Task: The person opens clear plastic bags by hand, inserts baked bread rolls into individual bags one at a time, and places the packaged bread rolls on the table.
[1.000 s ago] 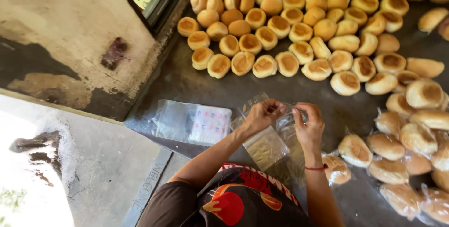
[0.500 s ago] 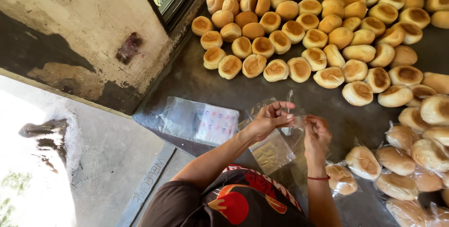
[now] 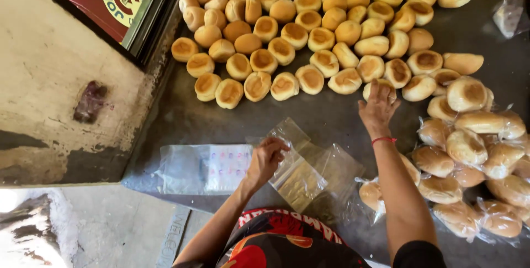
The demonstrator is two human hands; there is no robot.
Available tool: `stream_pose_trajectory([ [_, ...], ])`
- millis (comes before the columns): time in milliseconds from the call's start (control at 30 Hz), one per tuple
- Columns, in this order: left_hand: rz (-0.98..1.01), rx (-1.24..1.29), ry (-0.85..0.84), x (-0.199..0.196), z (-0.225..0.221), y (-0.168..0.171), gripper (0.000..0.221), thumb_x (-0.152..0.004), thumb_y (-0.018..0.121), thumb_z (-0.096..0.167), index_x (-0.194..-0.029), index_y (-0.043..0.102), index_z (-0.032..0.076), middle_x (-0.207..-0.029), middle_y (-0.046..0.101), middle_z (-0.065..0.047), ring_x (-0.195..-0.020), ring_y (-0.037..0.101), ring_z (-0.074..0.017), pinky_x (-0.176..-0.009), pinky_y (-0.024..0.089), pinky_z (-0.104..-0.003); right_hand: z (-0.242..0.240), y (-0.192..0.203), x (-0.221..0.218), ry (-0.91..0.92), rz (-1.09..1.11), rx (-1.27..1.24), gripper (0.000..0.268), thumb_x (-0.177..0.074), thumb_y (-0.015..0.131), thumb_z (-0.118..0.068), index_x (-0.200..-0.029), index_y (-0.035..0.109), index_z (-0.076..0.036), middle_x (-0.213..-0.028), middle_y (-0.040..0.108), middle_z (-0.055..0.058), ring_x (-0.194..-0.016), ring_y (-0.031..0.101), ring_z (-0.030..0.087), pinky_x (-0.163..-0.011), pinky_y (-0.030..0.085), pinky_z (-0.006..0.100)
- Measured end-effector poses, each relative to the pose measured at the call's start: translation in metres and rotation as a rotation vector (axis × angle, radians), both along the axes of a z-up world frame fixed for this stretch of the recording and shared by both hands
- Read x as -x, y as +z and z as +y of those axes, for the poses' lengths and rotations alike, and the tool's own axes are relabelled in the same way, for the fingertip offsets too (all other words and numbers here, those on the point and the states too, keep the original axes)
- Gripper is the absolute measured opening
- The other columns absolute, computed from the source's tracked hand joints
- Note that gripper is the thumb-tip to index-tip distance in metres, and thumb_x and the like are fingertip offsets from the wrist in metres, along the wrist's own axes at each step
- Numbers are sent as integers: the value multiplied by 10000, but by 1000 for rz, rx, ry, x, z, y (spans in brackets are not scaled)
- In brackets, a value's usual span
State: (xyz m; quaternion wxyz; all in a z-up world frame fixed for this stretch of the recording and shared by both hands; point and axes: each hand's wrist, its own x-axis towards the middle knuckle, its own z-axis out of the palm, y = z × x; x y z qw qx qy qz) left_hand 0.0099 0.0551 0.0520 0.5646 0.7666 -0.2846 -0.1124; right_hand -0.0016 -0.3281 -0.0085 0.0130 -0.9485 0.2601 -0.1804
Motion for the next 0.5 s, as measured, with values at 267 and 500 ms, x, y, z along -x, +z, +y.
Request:
stream_pose_trajectory([
  [267, -28, -81, 89, -9, 10, -15, 309, -822, 632, -97, -1086, 742, 21, -1138, 714, -131, -815, 719, -247, -687, 585, -340, -56, -16, 16, -21, -484, -1293, 635, -861, 761, -294, -1429, 508, -166, -1328, 628, 135, -1174, 610, 373, -857, 449, 571],
  [500, -9, -87, 56, -21, -40, 3, 431, -830, 762, 38, -1251, 671, 10, -1351, 606, -158, -776, 756, -232, -658, 614, -306, 4, 24, 55, 209, -725, -1795, 554, -925, 731, -251, -1396, 473, -114, -1309, 615, 98, -1103, 663, 266, -765, 566, 418],
])
